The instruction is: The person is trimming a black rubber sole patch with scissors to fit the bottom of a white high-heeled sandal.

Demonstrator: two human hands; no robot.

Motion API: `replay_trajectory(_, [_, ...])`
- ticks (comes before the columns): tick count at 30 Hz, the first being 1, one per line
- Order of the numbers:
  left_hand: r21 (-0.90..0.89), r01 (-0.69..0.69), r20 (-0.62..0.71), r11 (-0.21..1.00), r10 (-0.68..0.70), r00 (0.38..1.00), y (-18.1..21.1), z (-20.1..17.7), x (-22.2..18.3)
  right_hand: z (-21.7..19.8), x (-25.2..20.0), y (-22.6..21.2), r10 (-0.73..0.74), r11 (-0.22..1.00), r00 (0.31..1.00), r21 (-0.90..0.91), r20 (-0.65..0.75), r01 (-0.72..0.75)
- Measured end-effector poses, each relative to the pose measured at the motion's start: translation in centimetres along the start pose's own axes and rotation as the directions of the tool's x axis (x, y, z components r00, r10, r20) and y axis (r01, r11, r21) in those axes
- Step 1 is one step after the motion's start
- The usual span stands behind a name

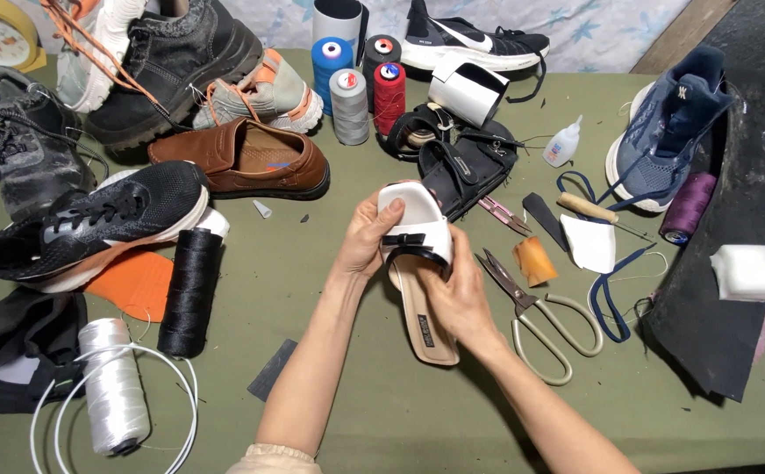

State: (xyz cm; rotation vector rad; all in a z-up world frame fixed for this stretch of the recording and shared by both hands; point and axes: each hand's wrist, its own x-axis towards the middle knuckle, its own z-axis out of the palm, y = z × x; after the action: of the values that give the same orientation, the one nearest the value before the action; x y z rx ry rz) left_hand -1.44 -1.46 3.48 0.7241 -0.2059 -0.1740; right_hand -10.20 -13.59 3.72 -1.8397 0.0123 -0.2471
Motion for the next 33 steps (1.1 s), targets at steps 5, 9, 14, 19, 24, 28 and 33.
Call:
replay_trajectory(5, [-0.058, 0.013, 0.111, 0.998, -0.006, 0.994, -0.3, -1.4, 0.1, 0.7, -0.2, 3.0, -0.024, 0.999, 1.0, 0.037, 0.006, 0.023])
replay_trajectory(9, [-0.06, 0.018, 0.134, 0.998, -0.01, 0.991, -1.5, -4.3, 1.2, 0.9, -0.5, 1.6, -0.033, 0.998, 0.999, 0.047, 0.017, 0.032])
replay_trajectory(14, [-0.144, 0.022, 0.154, 0.989, 0.0, 0.988, -1.6, -5.3, 0.9, 1.7, -1.4, 1.4, -0.05, 0.999, 0.999, 0.018, 0.015, 0.049])
replay_trajectory(19, [-0.296, 0.03, 0.173, 0.955, 0.023, 0.985, -4.2, -10.7, 2.2, 2.1, -2.0, -0.4, -0.093, 0.994, 0.995, -0.056, 0.031, 0.095])
replay_trajectory(24, [-0.366, 0.003, 0.191, 0.931, 0.072, 0.979, -5.7, -13.1, 3.0, 2.2, -1.6, 0.4, -0.084, 0.966, 0.995, -0.239, 0.06, 0.096])
replay_trajectory(28, [-0.375, 0.021, 0.189, 0.927, 0.054, 0.981, -5.8, -13.8, 3.0, 2.0, -1.6, 0.6, -0.143, 0.955, 0.989, -0.259, 0.03, 0.146])
replay_trajectory(33, [-0.344, 0.012, 0.194, 0.939, 0.058, 0.979, -5.9, -13.8, 3.0, 2.3, -1.6, 2.0, -0.184, 0.929, 0.982, -0.322, 0.032, 0.184])
